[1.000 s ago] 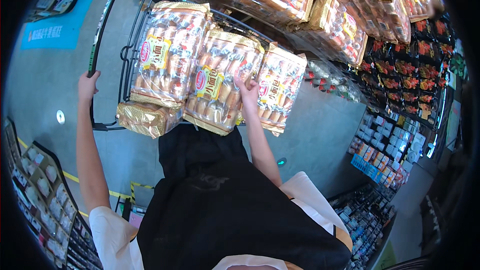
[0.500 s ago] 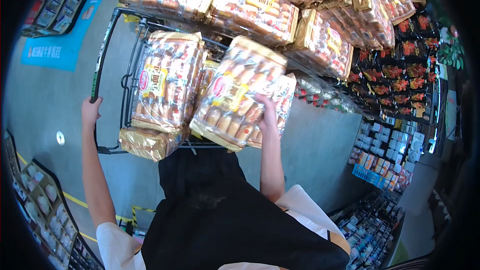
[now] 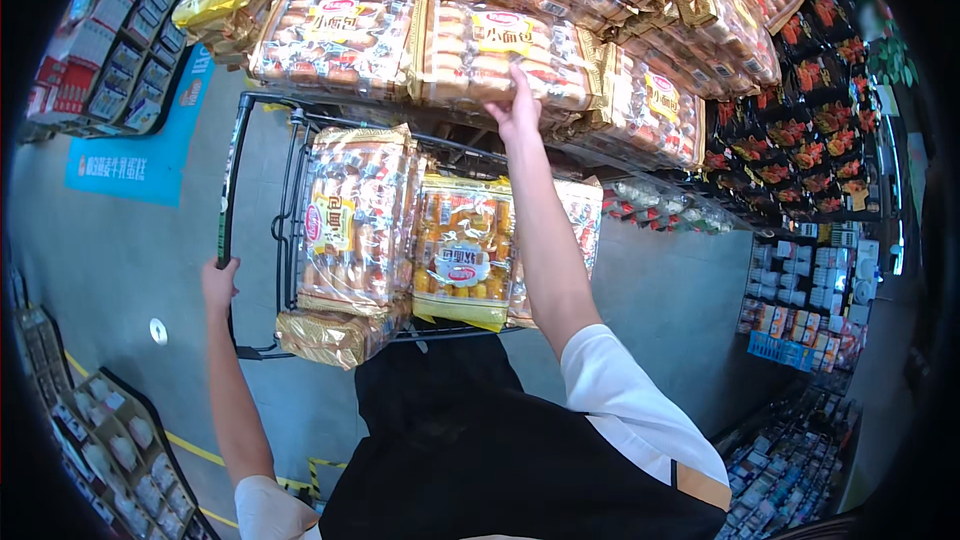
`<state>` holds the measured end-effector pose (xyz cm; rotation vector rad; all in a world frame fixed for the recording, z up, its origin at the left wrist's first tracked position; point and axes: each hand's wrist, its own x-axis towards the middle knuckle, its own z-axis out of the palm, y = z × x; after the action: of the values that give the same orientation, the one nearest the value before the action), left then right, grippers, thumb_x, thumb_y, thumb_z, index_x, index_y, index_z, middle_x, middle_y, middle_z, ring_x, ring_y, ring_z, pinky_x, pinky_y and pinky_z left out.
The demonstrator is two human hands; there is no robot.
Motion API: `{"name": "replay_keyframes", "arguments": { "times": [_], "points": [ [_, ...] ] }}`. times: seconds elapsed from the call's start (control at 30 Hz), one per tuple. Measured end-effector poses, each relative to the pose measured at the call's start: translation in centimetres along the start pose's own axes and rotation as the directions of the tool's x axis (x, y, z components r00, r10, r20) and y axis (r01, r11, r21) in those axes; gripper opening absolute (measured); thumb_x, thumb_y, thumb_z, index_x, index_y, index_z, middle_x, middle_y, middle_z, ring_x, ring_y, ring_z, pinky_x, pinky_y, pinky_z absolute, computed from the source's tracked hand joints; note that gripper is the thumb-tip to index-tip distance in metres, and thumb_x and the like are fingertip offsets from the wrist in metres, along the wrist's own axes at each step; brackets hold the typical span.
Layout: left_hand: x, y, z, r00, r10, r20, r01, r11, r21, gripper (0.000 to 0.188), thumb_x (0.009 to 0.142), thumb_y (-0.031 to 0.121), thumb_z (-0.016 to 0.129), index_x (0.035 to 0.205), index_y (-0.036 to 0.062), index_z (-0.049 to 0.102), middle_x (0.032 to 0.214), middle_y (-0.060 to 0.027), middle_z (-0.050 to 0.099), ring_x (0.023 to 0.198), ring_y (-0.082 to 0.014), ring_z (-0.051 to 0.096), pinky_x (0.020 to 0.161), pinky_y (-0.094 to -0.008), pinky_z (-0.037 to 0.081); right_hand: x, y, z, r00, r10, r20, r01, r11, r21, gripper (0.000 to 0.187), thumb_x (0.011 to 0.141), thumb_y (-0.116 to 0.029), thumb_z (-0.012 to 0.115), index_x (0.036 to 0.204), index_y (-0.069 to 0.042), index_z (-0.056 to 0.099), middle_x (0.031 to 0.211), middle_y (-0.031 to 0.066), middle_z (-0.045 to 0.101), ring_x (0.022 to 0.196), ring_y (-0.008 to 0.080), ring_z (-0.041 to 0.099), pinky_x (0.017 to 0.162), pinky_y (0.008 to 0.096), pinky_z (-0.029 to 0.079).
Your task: Restocking and arranging packages of bread on a supermarket shelf from a shopping cart.
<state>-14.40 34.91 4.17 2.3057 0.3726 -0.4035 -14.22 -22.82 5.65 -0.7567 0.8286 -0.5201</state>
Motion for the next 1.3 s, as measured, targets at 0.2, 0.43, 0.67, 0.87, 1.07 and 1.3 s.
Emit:
{"name": "replay_keyframes", "arguments": {
  "times": [0.2, 0.43, 0.67, 0.87, 1.07, 1.3],
  "points": [
    [-0.6, -0.5, -0.5, 0.999, -0.034, -0.013, 0.034, 0.999, -0.021, 0.023, 0.079, 0.023, 0.066, 0.081, 0.001, 0.06, 0.057, -0.0008, 0.047, 0.043, -0.0125, 0.047, 0.039, -0.0273, 0.041, -3.2, 1.8, -1.9, 0.916, 0.324, 0.235, -0.222, 0.9, -0.375, 0.091, 0.082, -0.07, 0.049, 0.132, 0.003, 0.033, 0.11, 0.0247, 0.055, 0.093, 0.031, 0.063, 0.076, 0.0419, 0.057],
    [0.2, 0.4, -0.2, 1.0, -0.002, 0.013, 0.002, 1.0, -0.006, 0.021, 0.08, 0.022, 0.065, 0.082, 0.0019, 0.06, 0.057, -0.0004, 0.046, 0.043, -0.0119, 0.045, 0.038, -0.027, 0.041, -1.1, 2.0, 0.1, 0.883, 0.34, 0.324, -0.385, 0.919, 0.083, 0.07, 0.09, -0.046, 0.053, 0.13, 0.008, 0.031, 0.112, 0.0293, 0.052, 0.104, 0.0351, 0.058, 0.091, 0.0442, 0.051],
    [0.5, 0.8, -0.3, 1.0, 0.02, -0.004, -0.02, 1.0, 0.005, 0.021, 0.08, 0.021, 0.066, 0.081, 0.0014, 0.059, 0.057, -0.0007, 0.047, 0.042, -0.012, 0.045, 0.037, -0.0273, 0.04, -3.2, 2.5, 2.1, 0.904, 0.247, 0.35, -0.374, 0.852, 0.365, 0.06, 0.089, -0.034, 0.059, 0.123, 0.008, 0.035, 0.108, 0.0274, 0.053, 0.1, 0.0353, 0.058, 0.09, 0.0416, 0.052],
    [0.7, -0.1, -0.3, 1.0, -0.022, 0.0, 0.022, 1.0, 0.002, 0.023, 0.079, 0.022, 0.065, 0.083, -0.0004, 0.059, 0.058, -0.0019, 0.048, 0.045, -0.0129, 0.049, 0.038, -0.0289, 0.043, 0.8, 2.0, 0.5, 0.937, 0.149, 0.317, -0.268, 0.887, 0.376, 0.06, 0.088, -0.036, 0.059, 0.118, 0.012, 0.04, 0.107, 0.026, 0.049, 0.098, 0.0342, 0.057, 0.09, 0.0425, 0.052],
    [0.2, 0.1, -0.5, 0.999, 0.001, -0.041, 0.001, 0.999, 0.042, 0.023, 0.079, 0.023, 0.065, 0.08, 0.0009, 0.058, 0.058, 0.0003, 0.045, 0.047, -0.0116, 0.048, 0.037, -0.0276, 0.043, -0.8, 4.0, 0.8, 0.974, 0.141, 0.176, -0.207, 0.87, 0.447, 0.062, 0.086, -0.037, 0.061, 0.121, 0.009, 0.039, 0.107, 0.0248, 0.048, 0.099, 0.0337, 0.057, 0.09, 0.0419, 0.052],
    [1.0, -0.4, -0.6, 0.999, -0.029, 0.015, 0.029, 0.999, 0.032, 0.031, 0.078, 0.025, 0.065, 0.091, -0.0028, 0.061, 0.063, -0.0057, 0.053, 0.049, -0.0161, 0.054, 0.04, -0.0304, 0.046, 1.4, 3.7, 0.5, 0.979, 0.039, 0.201, -0.114, 0.919, 0.377, 0.061, 0.091, -0.044, 0.055, 0.116, 0.009, 0.04, 0.105, 0.0258, 0.051, 0.1, 0.035, 0.057, 0.093, 0.0447, 0.051]
  ]
}}
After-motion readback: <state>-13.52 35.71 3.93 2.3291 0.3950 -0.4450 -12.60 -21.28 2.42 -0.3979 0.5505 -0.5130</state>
